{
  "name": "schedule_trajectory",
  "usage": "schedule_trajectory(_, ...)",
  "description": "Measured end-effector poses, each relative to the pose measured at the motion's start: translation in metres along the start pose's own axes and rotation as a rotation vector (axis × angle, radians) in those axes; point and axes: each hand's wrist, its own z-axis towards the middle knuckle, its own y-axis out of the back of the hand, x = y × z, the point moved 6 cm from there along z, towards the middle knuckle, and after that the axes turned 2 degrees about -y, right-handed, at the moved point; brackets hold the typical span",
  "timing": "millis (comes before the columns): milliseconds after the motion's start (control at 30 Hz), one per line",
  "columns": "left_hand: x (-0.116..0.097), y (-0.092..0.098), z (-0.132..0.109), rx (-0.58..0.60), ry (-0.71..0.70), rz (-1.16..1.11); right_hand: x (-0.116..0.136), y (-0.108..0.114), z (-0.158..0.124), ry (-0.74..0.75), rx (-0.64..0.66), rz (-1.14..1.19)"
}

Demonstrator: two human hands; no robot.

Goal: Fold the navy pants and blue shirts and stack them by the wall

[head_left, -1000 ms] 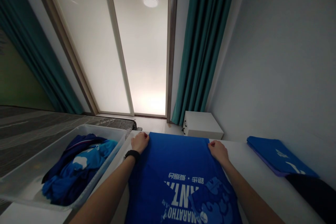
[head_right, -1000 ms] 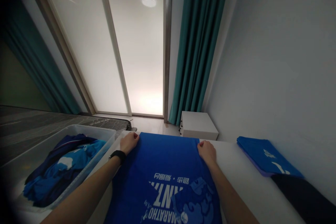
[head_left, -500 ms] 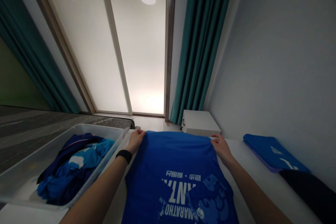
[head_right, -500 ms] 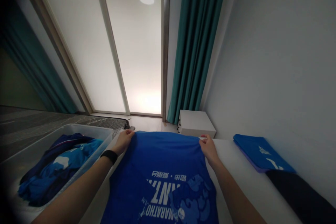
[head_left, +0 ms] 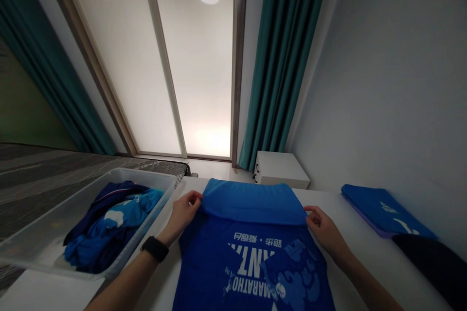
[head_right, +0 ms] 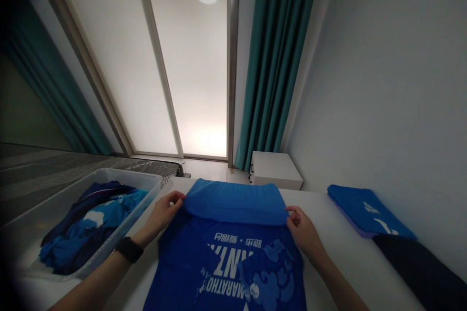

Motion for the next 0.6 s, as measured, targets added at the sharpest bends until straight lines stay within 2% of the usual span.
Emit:
schedule_trajectory(133,0.012,0.005,-0.016,0.062,-0.008,0.190,-0.007,-0.003,-0.015,0.005,0.022,-0.164)
schedule_trajectory(267,0.030,0.002,-0.022,0.128,0.005,0.185,-0.006,-0.007,-0.024,0.043,0.056,-0.313)
schedule_trajectory(367,0.036,0.001,-0.023,0.131,-0.006,0.203,-0.004,-0.010,-0.028,0.087,0.072,-0.392)
schedule_trajectory(500,0.028,0.001,-0.024,0.148,-0.104,0.292,0.003,-0.009,-0.028,0.185,0.042,-0.412)
schedule_trajectory(600,0.019,0.001,-0.020,0.155,-0.163,0.299,0.003,-0.006,-0.019,0.191,0.024,-0.375)
